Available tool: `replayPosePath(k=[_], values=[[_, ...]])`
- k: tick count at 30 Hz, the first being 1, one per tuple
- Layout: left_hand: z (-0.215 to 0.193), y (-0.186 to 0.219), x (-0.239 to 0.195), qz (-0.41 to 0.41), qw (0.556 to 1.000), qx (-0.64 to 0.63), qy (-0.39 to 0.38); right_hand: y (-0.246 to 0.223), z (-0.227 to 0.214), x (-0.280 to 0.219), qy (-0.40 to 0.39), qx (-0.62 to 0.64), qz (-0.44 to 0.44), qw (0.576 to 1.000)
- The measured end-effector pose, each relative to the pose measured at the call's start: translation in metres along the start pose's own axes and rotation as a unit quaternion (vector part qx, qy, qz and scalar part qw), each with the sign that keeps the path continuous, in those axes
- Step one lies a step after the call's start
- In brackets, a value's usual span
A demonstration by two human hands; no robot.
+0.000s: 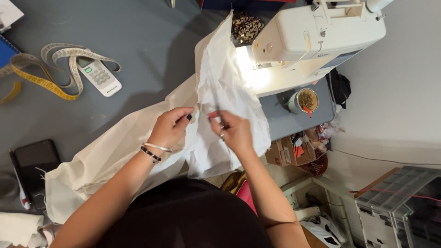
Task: Smoothing out a piece of striped fabric on a work table and cutting it along a line with scissors.
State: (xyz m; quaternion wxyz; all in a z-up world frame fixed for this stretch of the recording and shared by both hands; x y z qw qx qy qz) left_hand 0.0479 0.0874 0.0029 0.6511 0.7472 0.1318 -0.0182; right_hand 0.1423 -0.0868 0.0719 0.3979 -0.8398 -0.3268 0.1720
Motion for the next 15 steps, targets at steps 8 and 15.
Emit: replayPosePath(k=[8, 15], values=[[-0.005, 0.005, -0.008, -0.007, 1.000, 0.018, -0.017, 0.025, 0.033, 0.007, -0.055, 0.153, 0.020, 0.986], [-0.005, 0.011, 0.006, -0.021, 0.995, 0.095, -0.015, 0.020, 0.032, 0.012, -0.071, 0.163, 0.001, 0.984]])
Point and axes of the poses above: each hand's wrist, its own x-axis towards the middle knuckle, its own z-axis out of the palm, y = z × x, the point moved 4 cm from there along x, towards the middle knuckle, and after that the axes turned 12 degrees about -y, right-handed, at the moved point
